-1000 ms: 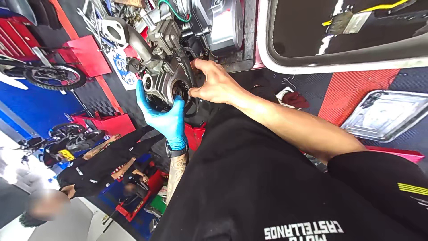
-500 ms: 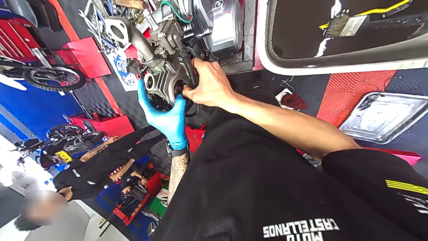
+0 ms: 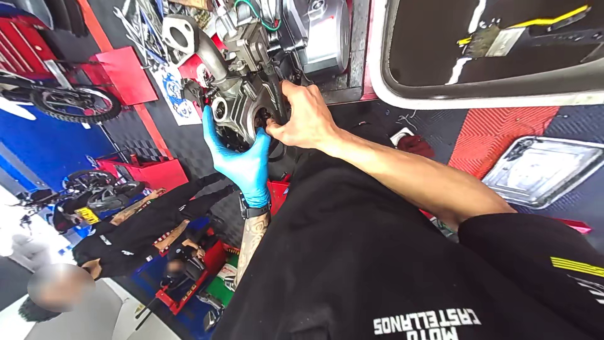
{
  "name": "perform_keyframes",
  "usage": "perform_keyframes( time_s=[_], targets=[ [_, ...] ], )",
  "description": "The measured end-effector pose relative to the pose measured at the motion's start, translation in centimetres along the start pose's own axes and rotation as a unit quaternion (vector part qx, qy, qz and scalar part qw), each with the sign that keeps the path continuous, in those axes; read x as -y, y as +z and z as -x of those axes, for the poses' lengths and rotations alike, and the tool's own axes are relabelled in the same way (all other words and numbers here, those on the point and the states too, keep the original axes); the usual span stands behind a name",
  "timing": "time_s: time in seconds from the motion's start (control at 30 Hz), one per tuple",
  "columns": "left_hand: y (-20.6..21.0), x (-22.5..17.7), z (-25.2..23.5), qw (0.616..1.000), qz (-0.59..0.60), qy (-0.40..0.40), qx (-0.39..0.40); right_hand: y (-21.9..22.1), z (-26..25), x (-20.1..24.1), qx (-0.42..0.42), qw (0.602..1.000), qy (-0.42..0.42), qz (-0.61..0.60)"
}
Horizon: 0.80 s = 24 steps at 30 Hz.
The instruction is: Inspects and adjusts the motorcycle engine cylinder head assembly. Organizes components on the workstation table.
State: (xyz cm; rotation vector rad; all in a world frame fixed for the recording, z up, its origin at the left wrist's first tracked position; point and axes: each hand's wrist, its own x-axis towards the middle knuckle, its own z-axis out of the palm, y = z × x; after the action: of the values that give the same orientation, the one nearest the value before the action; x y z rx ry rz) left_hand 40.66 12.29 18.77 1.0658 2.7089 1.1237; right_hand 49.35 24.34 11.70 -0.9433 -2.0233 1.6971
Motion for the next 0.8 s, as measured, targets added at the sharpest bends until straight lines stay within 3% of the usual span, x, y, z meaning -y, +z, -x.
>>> perform_keyframes(
  time_s=[0.3,0.5,0.8],
  targets=[
    [0.4,0.1,-0.3,1.0,-0.005,-0.001,0.005,-0.4,-0.4,-1.1,0.0,0.997,-0.028,-0.066],
    [0.6,0.0,-0.5,1.0,-0.022,-0.006,0.008,-1.1,-0.8,-1.5,0.038,0.982,0.025,-0.181],
    [0.7,-0.1,-0.5,1.0,-0.017,-0.02,0.012,-2.0,-1.7,-1.2,0.071,0.978,0.069,-0.183]
  ],
)
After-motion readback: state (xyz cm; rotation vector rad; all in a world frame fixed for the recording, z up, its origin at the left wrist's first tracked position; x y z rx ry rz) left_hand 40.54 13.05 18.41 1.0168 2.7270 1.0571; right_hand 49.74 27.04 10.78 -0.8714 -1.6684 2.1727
